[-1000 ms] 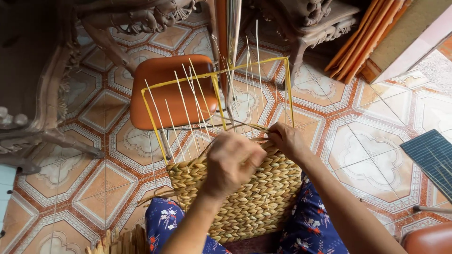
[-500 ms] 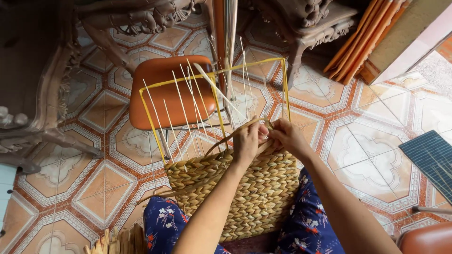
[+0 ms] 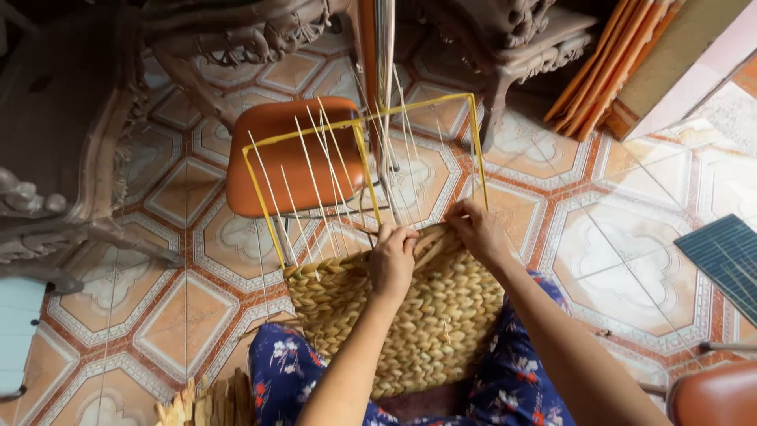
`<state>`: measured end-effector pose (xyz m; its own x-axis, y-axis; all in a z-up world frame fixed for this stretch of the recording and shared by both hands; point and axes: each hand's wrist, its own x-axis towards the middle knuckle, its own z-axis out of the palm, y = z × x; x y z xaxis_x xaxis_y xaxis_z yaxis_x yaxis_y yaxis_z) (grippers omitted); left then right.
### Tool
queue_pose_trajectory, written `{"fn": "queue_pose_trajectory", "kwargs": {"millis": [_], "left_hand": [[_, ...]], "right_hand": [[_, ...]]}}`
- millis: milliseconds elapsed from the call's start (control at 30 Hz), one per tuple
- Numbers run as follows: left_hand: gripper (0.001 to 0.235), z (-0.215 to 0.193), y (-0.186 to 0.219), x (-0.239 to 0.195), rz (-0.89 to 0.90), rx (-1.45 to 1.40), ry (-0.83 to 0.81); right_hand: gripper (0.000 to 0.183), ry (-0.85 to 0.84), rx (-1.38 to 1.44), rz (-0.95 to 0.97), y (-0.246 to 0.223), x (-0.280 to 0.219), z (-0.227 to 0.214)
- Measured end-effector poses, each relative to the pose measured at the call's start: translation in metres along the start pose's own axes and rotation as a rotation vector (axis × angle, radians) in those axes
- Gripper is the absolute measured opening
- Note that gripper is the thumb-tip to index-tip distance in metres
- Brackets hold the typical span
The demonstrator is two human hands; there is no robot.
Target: The person sits on the floor with a woven water hyacinth basket on their lap and weaves flat plant fiber strips around the rim, threading and tightening them by hand around upright bamboo stakes held in a bamboo frame. They pull each strip taut, fold it over the basket edge, and continue wrapping around the circumference.
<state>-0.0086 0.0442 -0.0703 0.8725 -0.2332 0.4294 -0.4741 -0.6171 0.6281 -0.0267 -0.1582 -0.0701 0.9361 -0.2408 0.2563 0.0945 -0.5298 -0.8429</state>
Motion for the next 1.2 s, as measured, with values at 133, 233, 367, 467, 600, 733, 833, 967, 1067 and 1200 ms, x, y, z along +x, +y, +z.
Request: {"fn": "queue_pose_trajectory", "kwargs": {"millis": [133,233,367,467,600,733,833,967,1067,1200], "left_hand": [[0.012,-0.035,0.005,-0.014,0.020,-0.056,0.025],[0.021,-0.062,-0.014,-0.032,0.017,-0.055,0.152],[0.035,-0.116,-0.054,-0.071,-0.051,0.277,0.398],[0.071,-0.135,-0.104,-0.094,-0.190,0.309,0.226],[0.079,-0.139,-0.109,-0.095,-0.591,0.268,-0.136],[0.081,-0.133,-0.110,-0.091,-0.576,0.386,-0.191],[0.080,-0.129,-0.110,-0.077,-0.563,0.382,-0.183],[0.085,-0.130,-0.104,-0.076,-0.635,0.307,-0.181],[0.088,-0.110,-0.157,-0.075,-0.615,0.085,-0.135],[0.081,-0.139,-0.118,-0.091,-0.719,-0.201,-0.105]], "right_hand": [[0.013,0.029,-0.120,0.057,0.002,0.002,0.001],[0.015,-0.032,-0.072,0.028,0.008,0.004,-0.004],[0.036,-0.078,-0.014,-0.097,0.012,-0.004,-0.012],[0.043,-0.062,0.010,-0.156,0.014,-0.011,-0.012],[0.049,-0.100,0.223,0.005,0.003,-0.020,-0.020],[0.042,0.198,0.062,0.053,0.032,-0.034,-0.031],[0.050,0.136,-0.080,0.118,0.056,-0.042,-0.045],[0.083,-0.109,-0.199,0.163,0.119,-0.050,-0.029],[0.079,-0.150,0.137,0.228,0.098,-0.073,-0.023],[0.083,-0.214,0.383,0.279,0.075,-0.079,-0.031]]}}
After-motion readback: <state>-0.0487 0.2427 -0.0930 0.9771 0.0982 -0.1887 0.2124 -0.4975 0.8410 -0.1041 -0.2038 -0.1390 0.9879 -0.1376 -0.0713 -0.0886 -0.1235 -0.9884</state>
